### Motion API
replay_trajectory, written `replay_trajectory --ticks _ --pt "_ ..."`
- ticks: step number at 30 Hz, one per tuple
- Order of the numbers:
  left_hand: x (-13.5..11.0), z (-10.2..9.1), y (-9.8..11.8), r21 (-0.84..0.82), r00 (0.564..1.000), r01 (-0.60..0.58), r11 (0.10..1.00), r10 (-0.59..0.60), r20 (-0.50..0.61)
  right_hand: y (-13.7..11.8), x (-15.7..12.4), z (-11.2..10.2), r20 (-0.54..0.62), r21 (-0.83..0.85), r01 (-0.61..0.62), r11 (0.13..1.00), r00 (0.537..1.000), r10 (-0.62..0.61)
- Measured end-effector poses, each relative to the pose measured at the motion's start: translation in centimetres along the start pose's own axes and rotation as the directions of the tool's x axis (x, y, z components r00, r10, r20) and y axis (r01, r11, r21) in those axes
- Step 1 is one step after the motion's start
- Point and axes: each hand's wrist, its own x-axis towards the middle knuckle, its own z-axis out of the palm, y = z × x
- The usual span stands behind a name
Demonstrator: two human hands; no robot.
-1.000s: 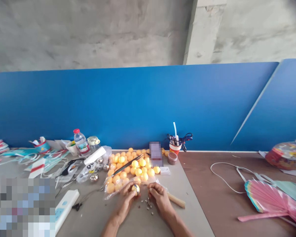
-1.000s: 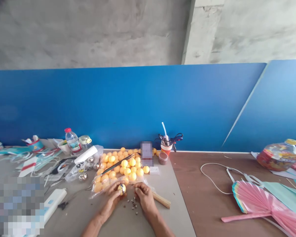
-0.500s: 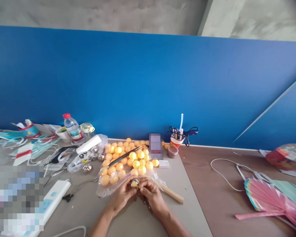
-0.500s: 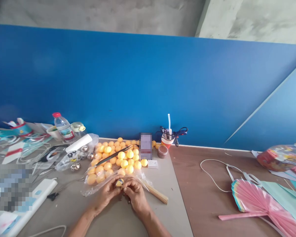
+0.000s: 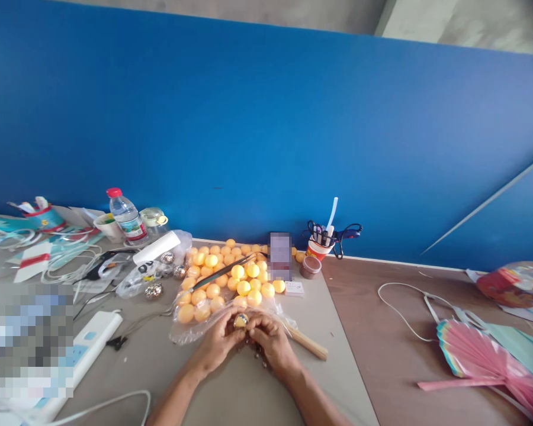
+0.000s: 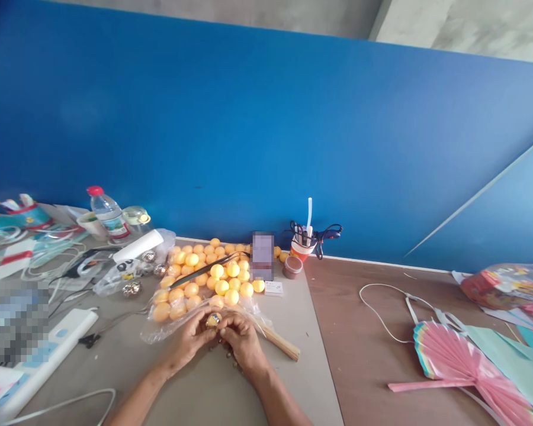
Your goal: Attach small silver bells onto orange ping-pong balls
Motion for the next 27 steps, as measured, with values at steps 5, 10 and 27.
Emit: replay_trajectory --ticks 5,10,27 --pt "0.0 0.3 -0.3 -0.101 0.999 0.014 0.995 -0.010 0.037 -0.3 0.0 0.1 -0.071 -0.045 -0.072 0.996 0.995 0.069" --pt "0.0 0.1 -0.7 -0.060 0.999 -0.001 0.998 0.004 0.037 -0.4 -0.1 0.4 -0.044 -0.023 -0.067 0.997 0.997 0.066" --pt "-0.1 0.2 1.1 -0.044 0.993 0.026 0.999 -0.031 -0.113 -2.6 -1.4 -0.1 0.264 -0.676 0.366 0.639 0.931 -0.254"
